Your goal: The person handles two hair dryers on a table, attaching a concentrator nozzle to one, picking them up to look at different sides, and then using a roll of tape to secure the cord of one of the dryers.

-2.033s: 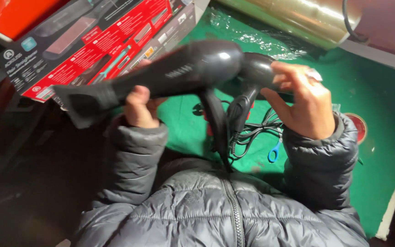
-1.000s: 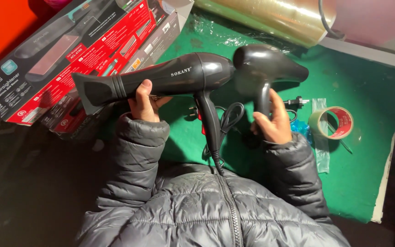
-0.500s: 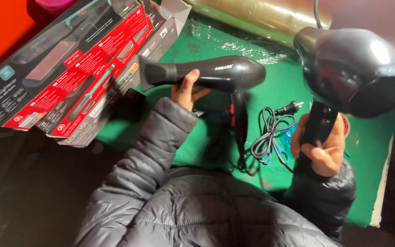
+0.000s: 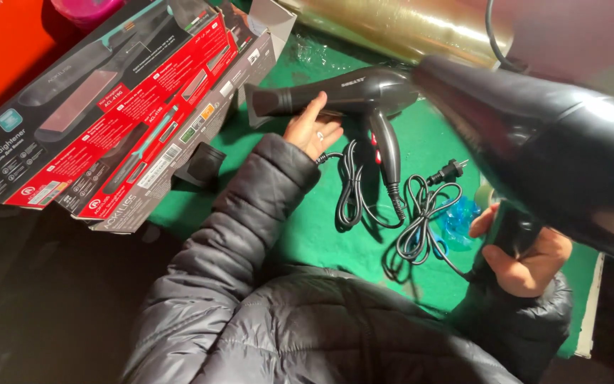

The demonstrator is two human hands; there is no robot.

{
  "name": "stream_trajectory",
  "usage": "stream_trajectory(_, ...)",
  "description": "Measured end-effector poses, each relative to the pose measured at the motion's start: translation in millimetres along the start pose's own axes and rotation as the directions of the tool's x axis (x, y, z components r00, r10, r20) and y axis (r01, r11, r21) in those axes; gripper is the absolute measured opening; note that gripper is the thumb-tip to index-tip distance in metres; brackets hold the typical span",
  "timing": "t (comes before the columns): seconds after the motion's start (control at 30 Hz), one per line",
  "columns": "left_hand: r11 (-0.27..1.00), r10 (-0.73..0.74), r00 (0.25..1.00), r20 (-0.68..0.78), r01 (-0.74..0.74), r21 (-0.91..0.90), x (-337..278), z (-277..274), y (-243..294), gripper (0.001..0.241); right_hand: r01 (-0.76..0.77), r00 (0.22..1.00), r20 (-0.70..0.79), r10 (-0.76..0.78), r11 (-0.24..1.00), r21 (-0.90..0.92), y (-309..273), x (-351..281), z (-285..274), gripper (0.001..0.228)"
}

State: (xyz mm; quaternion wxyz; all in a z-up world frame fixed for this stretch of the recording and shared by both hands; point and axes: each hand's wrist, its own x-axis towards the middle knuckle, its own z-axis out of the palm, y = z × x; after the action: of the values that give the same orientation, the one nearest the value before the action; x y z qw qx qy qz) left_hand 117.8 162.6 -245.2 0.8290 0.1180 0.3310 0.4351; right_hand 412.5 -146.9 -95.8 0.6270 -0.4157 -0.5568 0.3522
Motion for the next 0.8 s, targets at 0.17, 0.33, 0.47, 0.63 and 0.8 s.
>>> stream_trajectory(0.17, 0.992, -0.085, 0.994, 0.070, 0.078, 0.097, -66, 3, 8, 0.079, -0.026, 0.999, 0.028, 0.022, 0.986, 0.165, 11, 13, 33, 0.049)
stream_trajectory(0.33, 0.999, -0.019, 0.889, 0.458, -0.001, 0.042, -189, 48, 52, 0.092, -0.372, 0.927, 0.180, 0.330, 0.872, 0.317, 31, 36, 75, 0.075)
stream_trajectory(0.47, 0.996, 0.082, 0.896, 0.436, -0.090, -0.002, -210, 34, 56, 0.086, -0.507, 0.855, 0.283, 0.435, 0.818, 0.274, 56, 46, 88, 0.072)
stream_trajectory(0.63, 0.846, 0.222, 0.964, 0.143, -0.264, 0.464, -214, 23, 51, 0.060, -0.444, 0.808, 0.384, 0.447, 0.890, -0.103, 64, 51, 88, 0.066)
stream_trajectory(0.8, 0.875, 0.196, 0.963, 0.183, -0.256, 0.411, -205, 6, 41, 0.054, -0.175, 0.848, 0.319, 0.424, 0.791, -0.587, 34, 63, 90, 0.064)
